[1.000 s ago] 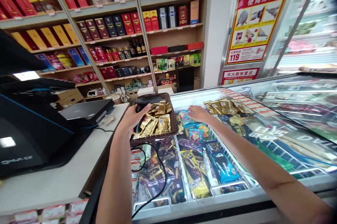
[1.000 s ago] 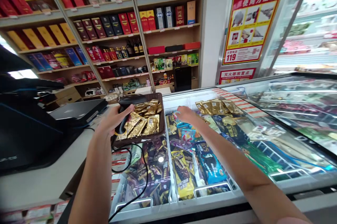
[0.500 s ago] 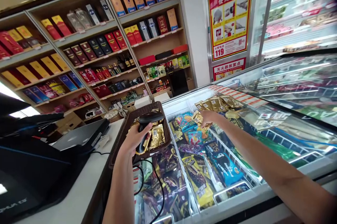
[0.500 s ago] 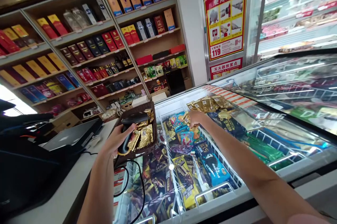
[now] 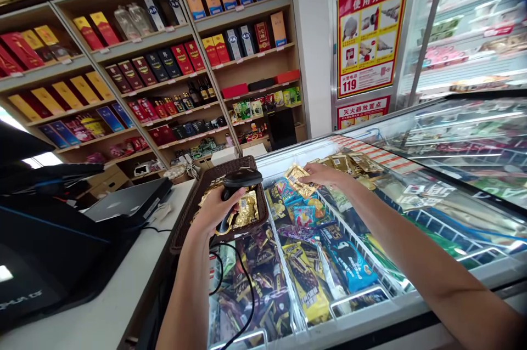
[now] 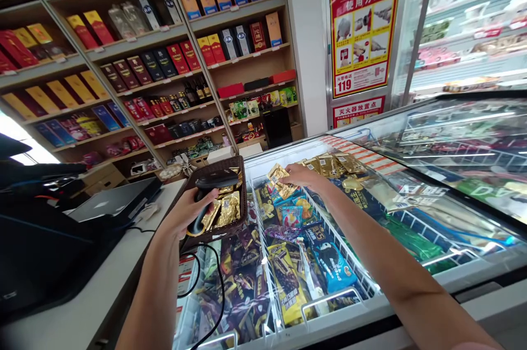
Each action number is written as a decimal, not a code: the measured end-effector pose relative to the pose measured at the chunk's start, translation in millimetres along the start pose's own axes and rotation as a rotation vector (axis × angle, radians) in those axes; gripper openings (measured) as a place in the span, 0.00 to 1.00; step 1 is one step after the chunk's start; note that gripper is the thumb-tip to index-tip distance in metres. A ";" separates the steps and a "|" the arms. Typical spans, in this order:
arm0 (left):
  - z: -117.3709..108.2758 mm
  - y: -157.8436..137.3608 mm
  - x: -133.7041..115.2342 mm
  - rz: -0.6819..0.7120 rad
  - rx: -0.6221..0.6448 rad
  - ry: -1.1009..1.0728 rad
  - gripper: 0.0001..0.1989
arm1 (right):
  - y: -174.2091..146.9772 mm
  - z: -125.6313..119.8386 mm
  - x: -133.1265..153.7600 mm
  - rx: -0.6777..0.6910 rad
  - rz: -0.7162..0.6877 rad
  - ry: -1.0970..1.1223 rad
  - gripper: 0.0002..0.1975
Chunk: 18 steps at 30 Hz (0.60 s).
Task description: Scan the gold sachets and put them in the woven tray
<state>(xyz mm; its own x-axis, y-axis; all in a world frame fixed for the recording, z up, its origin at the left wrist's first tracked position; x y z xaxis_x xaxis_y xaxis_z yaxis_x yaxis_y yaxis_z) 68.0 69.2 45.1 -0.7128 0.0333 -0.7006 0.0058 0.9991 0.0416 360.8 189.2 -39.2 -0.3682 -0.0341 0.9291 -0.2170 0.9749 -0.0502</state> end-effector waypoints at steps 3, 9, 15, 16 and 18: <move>1.0 0.9 1.3 0.010 0.006 -0.003 0.24 | -4.5 1.1 7.1 0.011 -0.005 0.004 0.17; 2.1 -2.1 -4.1 0.042 0.038 0.018 0.22 | -4.3 1.1 6.6 0.039 -0.012 0.026 0.19; 4.7 -0.4 -2.9 0.035 0.042 0.044 0.22 | -1.7 1.1 1.3 0.032 -0.025 0.042 0.19; 5.6 0.3 -2.2 0.040 0.046 0.042 0.22 | -2.4 1.1 2.1 0.023 -0.026 0.039 0.19; 7.5 1.4 -1.2 0.067 0.050 0.042 0.22 | -4.9 1.1 5.1 0.009 -0.020 0.033 0.19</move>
<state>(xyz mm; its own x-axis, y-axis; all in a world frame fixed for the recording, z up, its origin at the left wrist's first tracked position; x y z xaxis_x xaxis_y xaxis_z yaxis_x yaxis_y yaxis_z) 74.2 70.8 40.6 -0.7386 0.1004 -0.6666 0.0891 0.9947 0.0512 358.9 184.0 -34.6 -0.3335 -0.0464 0.9416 -0.2323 0.9720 -0.0344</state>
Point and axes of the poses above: each hand's wrist, its own y-axis towards the middle knuckle, its own z-axis out of the palm, x = y × z, the point moved 3 cm from there along y, towards the middle knuckle, and after that the axes turned 14 degrees about y, right-handed, at the moved point
